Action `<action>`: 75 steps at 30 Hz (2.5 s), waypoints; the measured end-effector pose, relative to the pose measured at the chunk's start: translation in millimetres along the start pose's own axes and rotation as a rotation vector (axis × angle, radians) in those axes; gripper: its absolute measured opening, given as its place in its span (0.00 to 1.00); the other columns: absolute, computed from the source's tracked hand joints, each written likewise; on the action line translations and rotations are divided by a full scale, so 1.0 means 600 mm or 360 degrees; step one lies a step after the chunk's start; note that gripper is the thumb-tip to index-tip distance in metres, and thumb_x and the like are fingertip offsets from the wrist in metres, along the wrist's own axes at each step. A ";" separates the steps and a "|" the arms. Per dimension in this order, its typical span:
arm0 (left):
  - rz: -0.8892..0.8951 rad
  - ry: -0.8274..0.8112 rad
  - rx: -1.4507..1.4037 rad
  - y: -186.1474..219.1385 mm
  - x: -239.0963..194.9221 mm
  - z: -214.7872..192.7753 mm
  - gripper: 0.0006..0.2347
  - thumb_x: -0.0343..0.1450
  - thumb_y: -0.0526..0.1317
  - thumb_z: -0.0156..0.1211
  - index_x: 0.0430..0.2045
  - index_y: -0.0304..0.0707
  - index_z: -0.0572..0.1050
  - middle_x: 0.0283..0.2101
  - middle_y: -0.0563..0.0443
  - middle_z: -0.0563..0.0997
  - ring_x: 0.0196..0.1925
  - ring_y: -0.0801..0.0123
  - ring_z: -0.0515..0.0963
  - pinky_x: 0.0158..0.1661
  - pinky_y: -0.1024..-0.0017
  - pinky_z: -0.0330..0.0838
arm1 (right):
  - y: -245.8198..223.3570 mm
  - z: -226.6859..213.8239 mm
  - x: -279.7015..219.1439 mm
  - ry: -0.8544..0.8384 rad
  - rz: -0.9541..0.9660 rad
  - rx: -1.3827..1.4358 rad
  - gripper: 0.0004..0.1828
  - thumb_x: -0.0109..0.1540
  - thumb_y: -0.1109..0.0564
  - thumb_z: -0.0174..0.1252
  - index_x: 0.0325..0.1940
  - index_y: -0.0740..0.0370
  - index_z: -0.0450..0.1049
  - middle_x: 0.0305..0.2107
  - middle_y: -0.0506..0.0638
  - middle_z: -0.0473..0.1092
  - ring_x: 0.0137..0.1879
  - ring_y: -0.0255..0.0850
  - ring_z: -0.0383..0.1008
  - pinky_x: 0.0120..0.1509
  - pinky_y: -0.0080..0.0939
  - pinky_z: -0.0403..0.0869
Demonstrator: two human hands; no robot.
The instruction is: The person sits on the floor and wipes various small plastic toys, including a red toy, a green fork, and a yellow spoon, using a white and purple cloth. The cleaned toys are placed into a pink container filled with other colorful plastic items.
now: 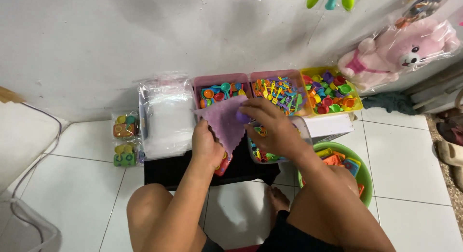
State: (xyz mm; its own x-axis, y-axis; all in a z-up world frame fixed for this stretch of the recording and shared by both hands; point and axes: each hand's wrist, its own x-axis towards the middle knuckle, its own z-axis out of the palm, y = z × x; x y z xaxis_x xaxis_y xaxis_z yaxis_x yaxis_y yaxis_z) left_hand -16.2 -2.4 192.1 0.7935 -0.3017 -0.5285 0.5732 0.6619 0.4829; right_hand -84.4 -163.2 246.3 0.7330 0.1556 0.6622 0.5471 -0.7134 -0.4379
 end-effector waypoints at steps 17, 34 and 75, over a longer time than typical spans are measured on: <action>0.0836 0.0009 0.0775 0.042 -0.056 0.016 0.05 0.58 0.24 0.49 0.14 0.26 0.73 0.16 0.53 0.65 0.18 0.74 0.65 0.20 0.72 0.58 | -0.008 0.083 0.017 0.0187 -0.0002 0.0168 0.25 0.56 0.66 0.70 0.57 0.66 0.76 0.39 0.58 0.74 0.41 0.54 0.79 0.45 0.51 0.79; 0.0801 -0.0065 0.0632 -0.008 -0.022 -0.018 0.04 0.63 0.27 0.54 0.20 0.32 0.77 0.19 0.52 0.72 0.23 0.74 0.72 0.26 0.72 0.68 | 0.001 0.100 0.008 0.0429 0.0092 0.0256 0.21 0.59 0.59 0.72 0.55 0.64 0.77 0.36 0.56 0.75 0.43 0.52 0.80 0.50 0.49 0.78; 0.0712 -0.0164 0.0600 0.014 -0.038 0.005 0.08 0.75 0.38 0.58 0.28 0.33 0.77 0.27 0.50 0.80 0.26 0.73 0.79 0.26 0.82 0.74 | -0.030 0.090 0.013 0.0304 -0.0212 -0.0016 0.08 0.59 0.61 0.70 0.36 0.62 0.76 0.51 0.58 0.73 0.55 0.60 0.75 0.57 0.56 0.74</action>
State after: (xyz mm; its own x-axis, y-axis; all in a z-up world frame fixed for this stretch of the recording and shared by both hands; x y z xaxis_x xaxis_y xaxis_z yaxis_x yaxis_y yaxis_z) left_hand -28.7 8.2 210.2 0.9797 -0.1271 -0.1548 0.1964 0.4567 0.8677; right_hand -66.8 -112.3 226.2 0.5641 0.1173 0.8173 0.6293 -0.7019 -0.3336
